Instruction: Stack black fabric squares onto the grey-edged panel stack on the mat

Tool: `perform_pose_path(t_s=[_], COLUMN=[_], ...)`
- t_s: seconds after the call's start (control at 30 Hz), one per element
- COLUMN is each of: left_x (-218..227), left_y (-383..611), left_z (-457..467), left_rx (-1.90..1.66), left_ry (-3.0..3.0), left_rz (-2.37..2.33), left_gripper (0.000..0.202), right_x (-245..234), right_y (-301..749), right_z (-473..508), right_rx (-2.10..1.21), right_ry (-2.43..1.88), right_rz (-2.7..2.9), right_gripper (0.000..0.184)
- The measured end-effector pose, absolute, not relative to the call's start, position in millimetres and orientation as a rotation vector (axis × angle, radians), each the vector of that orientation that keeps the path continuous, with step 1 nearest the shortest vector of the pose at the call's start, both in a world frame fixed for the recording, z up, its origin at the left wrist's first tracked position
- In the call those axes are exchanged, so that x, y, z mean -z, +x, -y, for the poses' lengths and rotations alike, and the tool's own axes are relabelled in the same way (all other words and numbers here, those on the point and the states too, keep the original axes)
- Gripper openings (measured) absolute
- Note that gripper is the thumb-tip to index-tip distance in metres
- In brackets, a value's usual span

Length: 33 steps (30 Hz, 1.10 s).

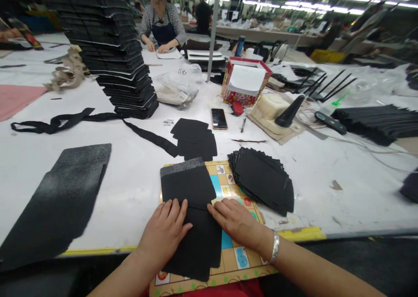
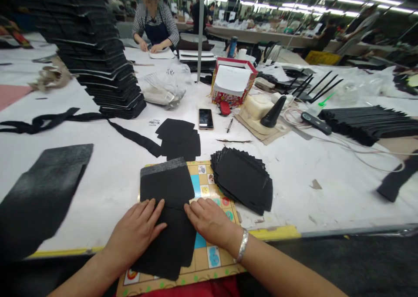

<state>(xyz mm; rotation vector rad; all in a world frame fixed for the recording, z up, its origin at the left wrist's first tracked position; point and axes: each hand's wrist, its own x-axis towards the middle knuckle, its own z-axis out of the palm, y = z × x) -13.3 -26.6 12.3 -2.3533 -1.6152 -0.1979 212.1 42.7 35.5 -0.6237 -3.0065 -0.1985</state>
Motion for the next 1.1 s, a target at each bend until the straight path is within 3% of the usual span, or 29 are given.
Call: perform_pose_path(t_s=[0.3,0.6,0.83,1.1], left_x=[-21.1,-17.0,-14.3,-6.3], left_y=[1.5,2.4,1.5,-36.7], left_z=[25.9,28.8,31.2,34.6], left_rx=[-0.098,0.013,0.067,0.231], left_ry=[-2.403,-2.403,-2.327,-2.228], left_rz=[1.666,1.711,1.746,1.83], left_gripper=[0.066,0.07,0.07,0.058], right_x=[-45.0,-50.2,-38.9,-39.9], right_y=[210.5,242.0,172.0,206.4], right_z=[-37.7,-18.3,-14.0,-11.5], right_rx=[0.193,0.394,0.24,0.232], right_ry=[-0.644,-1.013,-0.955,-1.145], right_rz=[3.089,2.952,2.916,2.913], right_gripper=[0.033,0.03,0.034,0.03])
